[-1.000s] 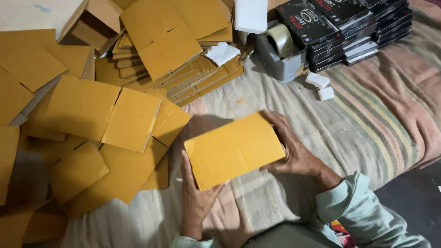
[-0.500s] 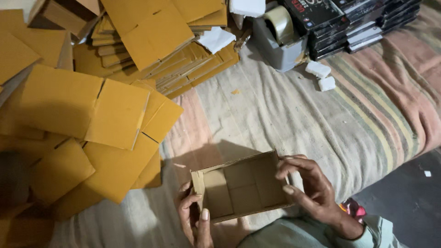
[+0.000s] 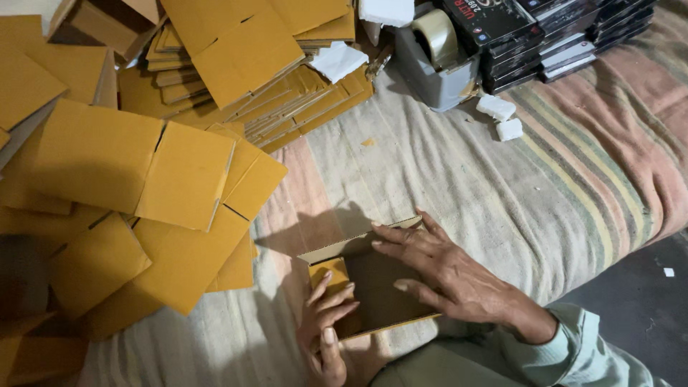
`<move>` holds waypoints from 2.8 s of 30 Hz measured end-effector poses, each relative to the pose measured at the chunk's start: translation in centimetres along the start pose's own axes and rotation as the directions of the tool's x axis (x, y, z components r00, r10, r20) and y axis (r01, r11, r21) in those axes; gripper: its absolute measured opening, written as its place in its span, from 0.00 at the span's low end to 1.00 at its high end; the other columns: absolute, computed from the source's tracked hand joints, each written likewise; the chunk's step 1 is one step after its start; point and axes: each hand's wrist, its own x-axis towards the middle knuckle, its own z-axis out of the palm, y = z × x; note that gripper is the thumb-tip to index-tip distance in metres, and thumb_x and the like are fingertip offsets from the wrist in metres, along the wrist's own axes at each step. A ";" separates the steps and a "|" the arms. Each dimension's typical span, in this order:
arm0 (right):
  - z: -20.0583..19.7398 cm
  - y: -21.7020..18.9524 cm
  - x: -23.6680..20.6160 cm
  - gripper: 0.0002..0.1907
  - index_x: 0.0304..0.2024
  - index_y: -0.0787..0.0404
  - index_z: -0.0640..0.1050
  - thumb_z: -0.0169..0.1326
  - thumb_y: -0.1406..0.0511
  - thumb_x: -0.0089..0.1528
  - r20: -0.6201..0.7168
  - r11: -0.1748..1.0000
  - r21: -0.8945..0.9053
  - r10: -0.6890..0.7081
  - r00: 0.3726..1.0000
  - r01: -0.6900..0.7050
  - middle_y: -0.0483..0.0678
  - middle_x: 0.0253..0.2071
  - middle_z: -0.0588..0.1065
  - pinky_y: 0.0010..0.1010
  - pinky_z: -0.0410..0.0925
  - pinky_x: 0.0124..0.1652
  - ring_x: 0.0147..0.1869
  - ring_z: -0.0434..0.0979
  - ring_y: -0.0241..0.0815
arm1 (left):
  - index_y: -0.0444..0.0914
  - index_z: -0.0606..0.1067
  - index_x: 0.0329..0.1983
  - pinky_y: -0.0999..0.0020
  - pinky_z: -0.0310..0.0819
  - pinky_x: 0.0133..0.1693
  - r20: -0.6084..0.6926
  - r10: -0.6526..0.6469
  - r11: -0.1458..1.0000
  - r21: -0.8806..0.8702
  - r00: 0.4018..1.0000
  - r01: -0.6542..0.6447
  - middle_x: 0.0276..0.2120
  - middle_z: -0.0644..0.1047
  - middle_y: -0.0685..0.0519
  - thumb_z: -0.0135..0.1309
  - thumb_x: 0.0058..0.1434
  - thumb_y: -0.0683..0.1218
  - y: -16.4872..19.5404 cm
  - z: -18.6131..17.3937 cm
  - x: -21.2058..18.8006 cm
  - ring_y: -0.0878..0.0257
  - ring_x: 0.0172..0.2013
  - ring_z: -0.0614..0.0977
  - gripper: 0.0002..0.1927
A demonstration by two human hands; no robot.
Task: The person folds flat pre-cut cardboard blanks into small boxes, pressing the sides and tucking the flaps to shape each one, then sets the finished box onto a growing pile and takes the next blank. The person repeats this folding cycle throughout the clip.
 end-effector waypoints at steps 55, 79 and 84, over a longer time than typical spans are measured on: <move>12.4 0.9 10.0 0.40 0.72 0.70 0.57 0.35 0.47 0.68 0.151 0.854 -0.515 0.006 0.988 0.074 0.64 0.76 0.50 0.51 0.35 0.74 0.82 0.41 0.61 | 0.32 0.49 0.77 0.50 0.49 0.72 -0.267 -0.302 0.953 -0.086 0.915 0.289 0.76 0.55 0.38 0.17 0.72 0.69 -0.5 2.9 3.3 0.45 0.75 0.58 0.45; 10.4 2.1 8.3 0.37 0.70 0.71 0.61 0.33 0.49 0.69 -0.017 0.849 -0.516 0.121 0.992 -0.113 0.67 0.74 0.53 0.53 0.36 0.73 0.80 0.44 0.62 | 0.35 0.56 0.76 0.53 0.51 0.69 -0.097 -0.395 0.904 0.135 0.914 0.405 0.76 0.56 0.39 0.16 0.70 0.70 -0.3 1.2 4.6 0.45 0.74 0.57 0.45; 6.7 6.1 5.3 0.35 0.68 0.68 0.62 0.34 0.49 0.68 -0.221 0.807 -0.530 0.167 0.961 -0.262 0.68 0.73 0.52 0.58 0.36 0.70 0.78 0.43 0.67 | 0.33 0.55 0.74 0.42 0.38 0.68 0.092 -0.289 0.527 0.846 0.953 0.078 0.74 0.48 0.32 0.29 0.72 0.65 0.4 2.0 8.1 0.38 0.75 0.46 0.39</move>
